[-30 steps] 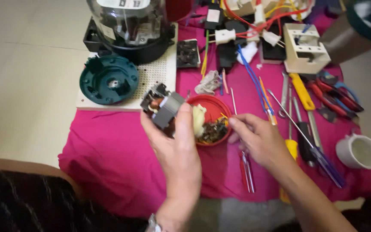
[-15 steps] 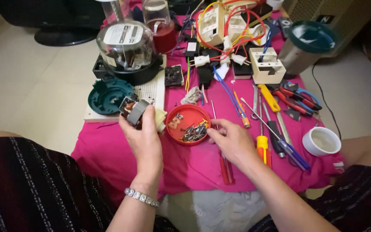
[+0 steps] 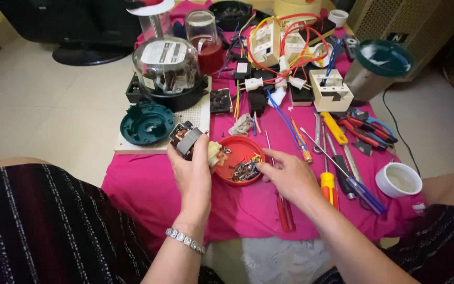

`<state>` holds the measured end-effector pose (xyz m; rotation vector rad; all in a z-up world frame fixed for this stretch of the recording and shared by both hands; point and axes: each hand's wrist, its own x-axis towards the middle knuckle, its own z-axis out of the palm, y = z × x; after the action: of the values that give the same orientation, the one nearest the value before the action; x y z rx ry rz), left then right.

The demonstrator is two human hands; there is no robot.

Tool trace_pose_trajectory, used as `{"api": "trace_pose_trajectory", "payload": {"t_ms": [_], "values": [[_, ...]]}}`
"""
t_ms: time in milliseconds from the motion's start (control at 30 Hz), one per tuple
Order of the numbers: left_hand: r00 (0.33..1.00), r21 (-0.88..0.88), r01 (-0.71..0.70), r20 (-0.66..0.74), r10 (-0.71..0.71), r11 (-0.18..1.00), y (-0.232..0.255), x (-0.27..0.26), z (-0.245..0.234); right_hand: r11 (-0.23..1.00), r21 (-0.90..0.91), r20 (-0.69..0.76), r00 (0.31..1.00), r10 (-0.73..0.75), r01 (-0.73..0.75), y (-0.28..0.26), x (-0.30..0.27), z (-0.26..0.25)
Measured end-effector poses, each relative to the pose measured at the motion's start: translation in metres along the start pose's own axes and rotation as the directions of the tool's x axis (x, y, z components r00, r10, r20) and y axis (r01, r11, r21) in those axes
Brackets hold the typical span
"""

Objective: The person disassembles a small electric motor using a screwdriver, removing screws and separating the housing to access the internal components. They then manipulate the motor's internal parts, including the rotor and stator, while holding the device over a table covered with various tools and electronic parts.

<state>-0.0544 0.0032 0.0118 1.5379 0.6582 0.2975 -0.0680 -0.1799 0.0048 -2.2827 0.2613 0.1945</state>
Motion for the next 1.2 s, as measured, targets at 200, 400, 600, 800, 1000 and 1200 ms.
{"api": "trace_pose_trajectory", "payload": {"t_ms": [200, 400, 600, 800, 1000, 1200], "values": [[1.000, -0.005, 0.013, -0.003, -0.013, 1.000, -0.007, 0.003, 0.003, 0.998, -0.049, 0.018, 0.999, 0.028, -0.028, -0.005, 0.001, 0.000], [1.000, -0.060, 0.014, 0.016, -0.014, 0.998, 0.005, -0.004, 0.001, 0.976, -0.213, -0.100, 0.992, -0.075, 0.053, 0.019, 0.005, -0.008], [0.998, -0.022, -0.011, 0.059, 0.012, 1.000, 0.000, 0.023, 0.005, 0.887, -0.460, 0.129, 0.991, 0.016, 0.046, 0.009, -0.006, -0.009], [0.983, -0.225, 0.124, 0.164, -0.088, 0.967, 0.006, 0.032, 0.009, 0.986, -0.169, 0.088, 0.996, 0.025, -0.009, 0.029, 0.001, -0.022], [0.967, -0.399, 0.232, 0.190, -0.167, 0.887, -0.004, 0.037, 0.008, 0.935, 0.345, -0.029, 0.995, 0.100, -0.084, 0.001, -0.036, -0.053], [0.949, -0.366, 0.191, 0.306, -0.076, 0.911, 0.007, 0.025, 0.001, 0.796, 0.543, 0.243, 0.957, 0.157, -0.268, 0.002, -0.057, -0.055]]}}
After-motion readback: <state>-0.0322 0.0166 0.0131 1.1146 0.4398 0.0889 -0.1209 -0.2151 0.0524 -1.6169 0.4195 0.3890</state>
